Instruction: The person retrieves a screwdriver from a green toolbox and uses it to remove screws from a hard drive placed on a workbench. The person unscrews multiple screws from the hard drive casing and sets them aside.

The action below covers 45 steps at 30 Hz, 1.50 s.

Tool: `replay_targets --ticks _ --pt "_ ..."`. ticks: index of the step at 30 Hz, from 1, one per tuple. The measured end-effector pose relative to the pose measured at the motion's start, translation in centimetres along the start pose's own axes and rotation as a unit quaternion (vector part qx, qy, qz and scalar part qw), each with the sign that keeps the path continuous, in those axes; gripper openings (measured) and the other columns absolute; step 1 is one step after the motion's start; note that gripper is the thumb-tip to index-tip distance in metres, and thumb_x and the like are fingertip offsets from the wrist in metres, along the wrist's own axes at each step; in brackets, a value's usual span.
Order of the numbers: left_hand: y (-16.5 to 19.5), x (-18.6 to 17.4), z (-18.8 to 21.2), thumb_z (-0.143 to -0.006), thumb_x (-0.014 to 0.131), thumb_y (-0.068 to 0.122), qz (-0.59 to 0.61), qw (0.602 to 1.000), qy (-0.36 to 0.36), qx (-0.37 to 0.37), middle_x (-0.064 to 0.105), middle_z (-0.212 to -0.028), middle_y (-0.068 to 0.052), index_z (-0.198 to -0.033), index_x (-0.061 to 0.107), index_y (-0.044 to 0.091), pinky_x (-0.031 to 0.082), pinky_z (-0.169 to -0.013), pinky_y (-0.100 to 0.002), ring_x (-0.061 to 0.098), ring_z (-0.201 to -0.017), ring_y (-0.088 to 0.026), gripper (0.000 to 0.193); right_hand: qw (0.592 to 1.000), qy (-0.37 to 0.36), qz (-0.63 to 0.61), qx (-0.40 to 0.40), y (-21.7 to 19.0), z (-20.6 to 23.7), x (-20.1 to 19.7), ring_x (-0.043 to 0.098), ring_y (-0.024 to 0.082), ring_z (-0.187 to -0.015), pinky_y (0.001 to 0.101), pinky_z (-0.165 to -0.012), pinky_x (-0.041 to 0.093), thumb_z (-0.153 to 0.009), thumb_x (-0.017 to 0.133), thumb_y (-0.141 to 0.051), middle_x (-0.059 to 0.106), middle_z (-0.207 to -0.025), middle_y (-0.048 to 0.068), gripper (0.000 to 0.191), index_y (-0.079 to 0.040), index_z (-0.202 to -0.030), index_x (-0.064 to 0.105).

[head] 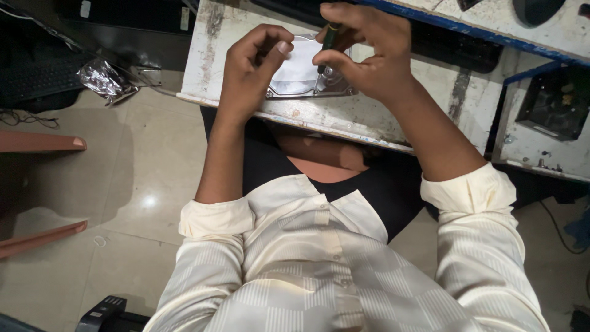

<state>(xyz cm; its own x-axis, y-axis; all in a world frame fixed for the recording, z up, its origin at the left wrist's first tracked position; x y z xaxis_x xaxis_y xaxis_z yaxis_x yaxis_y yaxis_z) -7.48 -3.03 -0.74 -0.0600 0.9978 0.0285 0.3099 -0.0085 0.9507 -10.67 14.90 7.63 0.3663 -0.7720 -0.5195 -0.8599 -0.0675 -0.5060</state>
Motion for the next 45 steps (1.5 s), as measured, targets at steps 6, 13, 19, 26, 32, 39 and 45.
replay_targets --ticks 6,13,19,26,32,39,45 --pt "0.7 0.1 0.2 -0.105 0.071 0.012 -0.015 1.0 -0.025 0.011 0.067 -0.102 0.001 -0.118 0.067 0.003 0.047 -0.081 -0.023 0.061 -0.095 -0.007 0.016 0.998 -0.03 -0.032 0.04 -0.4 -0.3 0.3 0.077 0.022 -0.107 0.0294 -0.087 0.062 -0.109 0.081 -0.002 0.072 -0.12 0.014 0.041 0.0 -0.143 0.058" --pt "2.3 1.2 0.5 -0.094 0.08 0.009 -0.121 0.988 -0.069 0.065 0.067 -0.109 -0.004 -0.121 0.065 0.004 0.049 -0.079 -0.026 0.065 -0.1 -0.012 0.031 0.997 -0.05 -0.042 0.037 -0.5 -0.4 0.2 0.077 0.024 -0.107 0.0307 -0.086 0.062 -0.106 0.078 0.002 0.07 -0.13 0.019 0.039 0.001 -0.14 0.06" --pt "2.7 1.6 0.5 -0.091 0.082 0.008 -0.161 0.979 -0.085 0.087 0.065 -0.111 -0.008 -0.123 0.064 0.004 0.051 -0.078 -0.028 0.065 -0.096 -0.017 0.037 0.974 -0.075 -0.194 0.089 0.4 -0.1 0.5 0.076 0.024 -0.115 0.0342 -0.098 0.062 -0.113 0.07 0.0 0.071 -0.128 0.017 0.032 0.001 -0.143 0.058" --pt "3.9 2.8 0.8 -0.078 0.088 0.013 -0.229 0.951 -0.123 0.166 0.063 -0.128 -0.011 -0.126 0.063 0.005 0.047 -0.107 -0.041 0.057 -0.122 -0.033 0.055 0.964 -0.049 -0.257 0.054 1.0 -0.2 -0.1 0.07 0.021 -0.111 0.033 -0.094 0.063 -0.096 0.086 -0.011 0.065 -0.126 0.017 0.038 -0.003 -0.127 0.067" --pt "2.8 4.6 1.2 -0.065 0.092 0.021 -0.335 0.919 -0.165 0.125 0.052 -0.142 -0.008 -0.126 0.066 0.011 0.034 -0.111 -0.049 0.042 -0.132 -0.035 0.067 0.998 0.001 -0.054 0.018 1.0 0.0 -1.6 0.072 0.017 -0.092 0.0259 -0.076 0.057 -0.086 0.096 -0.014 0.073 -0.104 0.012 0.036 -0.002 -0.113 0.076" --pt "3.1 4.7 1.4 -0.067 0.092 0.022 -0.339 0.916 -0.16 0.143 0.051 -0.143 -0.009 -0.127 0.065 0.011 0.035 -0.108 -0.05 0.042 -0.132 -0.036 0.067 0.989 -0.032 -0.131 0.056 0.4 0.2 -1.0 0.079 0.02 -0.094 0.028 -0.083 0.065 -0.102 0.087 -0.008 0.078 -0.109 0.014 0.023 -0.002 -0.121 0.075" --pt "3.2 4.7 1.4 -0.071 0.088 0.019 -0.317 0.922 -0.167 0.145 0.055 -0.139 -0.01 -0.136 0.062 0.009 0.036 -0.107 -0.048 0.046 -0.128 -0.035 0.07 0.956 -0.06 -0.278 0.067 0.5 -0.2 -0.4 0.07 0.019 -0.102 0.0282 -0.091 0.059 -0.099 0.084 -0.014 0.07 -0.114 0.013 0.025 -0.005 -0.118 0.071"
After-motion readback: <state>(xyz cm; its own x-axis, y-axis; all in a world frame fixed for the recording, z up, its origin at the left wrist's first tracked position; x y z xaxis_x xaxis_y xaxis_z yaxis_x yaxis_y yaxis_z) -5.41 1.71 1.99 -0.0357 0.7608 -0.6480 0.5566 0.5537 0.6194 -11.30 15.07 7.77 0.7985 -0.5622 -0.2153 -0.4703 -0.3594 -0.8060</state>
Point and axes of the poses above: each hand's wrist, its own z-axis away from the middle knuckle, its own x-axis out of the palm, y = z × x, the point moved 8 cm from there along -z, towards the middle knuckle
